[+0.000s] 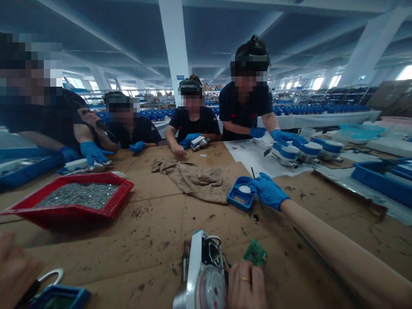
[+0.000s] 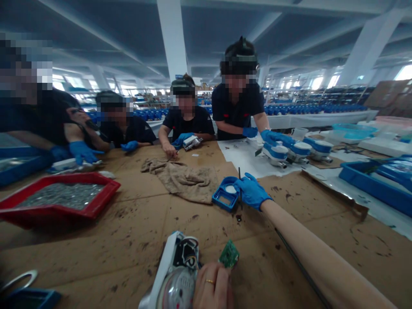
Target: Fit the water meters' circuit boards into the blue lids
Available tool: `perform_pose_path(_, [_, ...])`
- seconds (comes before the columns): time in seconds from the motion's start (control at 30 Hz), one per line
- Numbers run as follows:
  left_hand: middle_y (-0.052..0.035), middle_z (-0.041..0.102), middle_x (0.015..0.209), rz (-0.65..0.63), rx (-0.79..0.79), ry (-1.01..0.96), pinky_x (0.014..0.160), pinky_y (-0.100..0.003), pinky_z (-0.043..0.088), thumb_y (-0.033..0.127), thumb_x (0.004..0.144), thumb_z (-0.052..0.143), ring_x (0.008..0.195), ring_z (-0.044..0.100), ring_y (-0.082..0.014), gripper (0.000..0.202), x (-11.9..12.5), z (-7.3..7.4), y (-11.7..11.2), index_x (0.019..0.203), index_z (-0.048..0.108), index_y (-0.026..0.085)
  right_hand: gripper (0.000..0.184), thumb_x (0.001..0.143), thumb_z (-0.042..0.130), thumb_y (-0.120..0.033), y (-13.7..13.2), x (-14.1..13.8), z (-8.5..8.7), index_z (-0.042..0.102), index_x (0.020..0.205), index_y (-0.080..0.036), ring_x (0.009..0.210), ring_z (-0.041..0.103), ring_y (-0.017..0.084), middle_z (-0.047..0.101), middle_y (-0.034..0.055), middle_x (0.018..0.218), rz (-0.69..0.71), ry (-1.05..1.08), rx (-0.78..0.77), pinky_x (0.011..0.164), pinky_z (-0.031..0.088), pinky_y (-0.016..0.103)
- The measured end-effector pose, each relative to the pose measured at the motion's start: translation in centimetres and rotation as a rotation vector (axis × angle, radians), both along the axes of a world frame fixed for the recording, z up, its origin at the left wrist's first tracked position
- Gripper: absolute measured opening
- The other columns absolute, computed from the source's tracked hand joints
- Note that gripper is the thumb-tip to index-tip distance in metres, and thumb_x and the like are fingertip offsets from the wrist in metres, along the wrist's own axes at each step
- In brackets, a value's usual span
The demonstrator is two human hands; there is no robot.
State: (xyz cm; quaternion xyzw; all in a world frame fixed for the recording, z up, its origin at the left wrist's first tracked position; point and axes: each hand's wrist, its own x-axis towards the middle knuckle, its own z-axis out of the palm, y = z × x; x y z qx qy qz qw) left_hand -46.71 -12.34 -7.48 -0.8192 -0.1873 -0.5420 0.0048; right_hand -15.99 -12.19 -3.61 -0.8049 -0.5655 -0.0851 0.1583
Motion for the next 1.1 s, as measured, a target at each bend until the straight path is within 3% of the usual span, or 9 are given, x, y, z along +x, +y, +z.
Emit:
perform_pose_path(0.13, [-0.0006, 0.062, 0.072, -0.072, -0.050, 0.049, 0.067, -0.024, 0.050, 0.010, 0.099, 0.039, 0.067, 0.060, -0.0143, 0.027, -0.3, 0.6, 0.0, 0.081, 0.055, 0.020, 0.032, 0.095, 0.046, -0.017, -2.9, -3.3, -0.4, 0.077, 0.100, -0.023, 0.107, 0.066, 0.025, 0.076, 0.0095, 0.106, -0.020, 0.025, 0.066, 0.117, 0.033, 0.053])
perform_pose_path(0.3, [-0.0011, 0.062, 0.075, -0.070, -0.068, 0.095, 0.069, -0.026, 0.050, 0.009, 0.099, 0.040, 0.070, 0.060, -0.0159, 0.024, -0.7, 0.9, -0.3, 0.084, 0.055, 0.020, 0.036, 0.099, 0.046, -0.035, -6.0, -8.4, -0.8, 0.076, 0.115, -0.024, 0.115, 0.065, 0.030, 0.073, 0.0121, 0.122, 0.012, 0.080, 0.195, 0.107, 0.046, 0.051])
perform_pose_path(0.43, [-0.0024, 0.063, 0.081, -0.074, -0.075, 0.111, 0.072, -0.026, 0.052, 0.009, 0.099, 0.039, 0.076, 0.061, -0.0167, 0.023, -1.0, 1.5, -0.4, 0.089, 0.058, 0.019, 0.031, 0.092, 0.062, -0.041, -8.9, -9.5, -1.3, 0.073, 0.119, -0.032, 0.112, 0.067, 0.028, 0.075, 0.0047, 0.118, 0.021, 0.191, 0.305, 0.120, 0.033, 0.056])
perform_pose_path(0.53, [-0.0024, 0.063, 0.083, -0.081, -0.086, 0.136, 0.073, -0.027, 0.052, 0.009, 0.098, 0.041, 0.077, 0.061, -0.0172, 0.021, -1.1, 2.0, -0.4, 0.091, 0.058, 0.019, 0.045, 0.078, 0.079, -0.049, -10.6, -9.2, -1.9, 0.074, 0.118, -0.030, 0.114, 0.066, 0.031, 0.075, 0.0051, 0.117, -0.047, 0.254, 0.355, 0.122, 0.028, 0.061])
perform_pose_path(0.63, [-0.0026, 0.064, 0.085, -0.073, -0.086, 0.129, 0.073, -0.027, 0.051, 0.008, 0.098, 0.042, 0.078, 0.061, -0.0173, 0.020, -1.1, 2.3, -0.4, 0.092, 0.058, 0.019, 0.055, 0.062, 0.089, -0.048, -10.5, -9.9, -2.2, 0.077, 0.112, -0.029, 0.118, 0.064, 0.034, 0.075, 0.0057, 0.119, -0.041, 0.562, 0.411, 0.118, 0.036, 0.061])
perform_pose_path(0.77, [-0.0019, 0.061, 0.081, -0.060, -0.117, 0.141, 0.068, -0.026, 0.048, 0.009, 0.098, 0.045, 0.073, 0.059, -0.0167, 0.019, -1.1, 2.9, -0.4, 0.089, 0.057, 0.020, 0.046, 0.082, 0.069, -0.051, -8.6, -13.0, -1.2, 0.073, 0.120, -0.026, 0.110, 0.069, 0.029, 0.074, 0.0057, 0.122, 0.006, 1.215, 0.513, 0.102, 0.054, 0.052])
perform_pose_path(0.87, [-0.0018, 0.060, 0.081, -0.056, -0.128, 0.142, 0.066, -0.025, 0.047, 0.009, 0.099, 0.044, 0.071, 0.058, -0.0152, 0.018, -1.3, 3.4, -0.2, 0.090, 0.057, 0.019, 0.048, 0.080, 0.073, -0.044, -8.4, -14.9, -0.7, 0.070, 0.122, -0.020, 0.104, 0.071, 0.026, 0.076, 0.0080, 0.117, -0.014, 1.586, 0.537, 0.099, 0.057, 0.045])
perform_pose_path(0.97, [-0.0018, 0.060, 0.083, -0.059, -0.147, 0.159, 0.068, -0.025, 0.047, 0.009, 0.099, 0.043, 0.073, 0.060, -0.0146, 0.019, -1.6, 4.0, 0.0, 0.090, 0.057, 0.019, 0.048, 0.076, 0.079, -0.044, -9.6, -16.5, -1.1, 0.073, 0.118, -0.021, 0.105, 0.071, 0.028, 0.077, 0.0077, 0.111, -0.065, 1.577, 0.493, 0.102, 0.055, 0.048])
perform_pose_path(1.1, [-0.0020, 0.061, 0.085, -0.050, -0.158, 0.183, 0.070, -0.023, 0.049, 0.011, 0.100, 0.045, 0.075, 0.061, -0.0134, 0.017, -1.9, 4.4, 0.1, 0.090, 0.057, 0.018, 0.047, 0.084, 0.072, -0.049, -11.6, -20.1, -1.5, 0.071, 0.126, -0.027, 0.118, 0.067, 0.029, 0.073, 0.0061, 0.126, -0.065, 1.483, 0.459, 0.112, 0.048, 0.053])
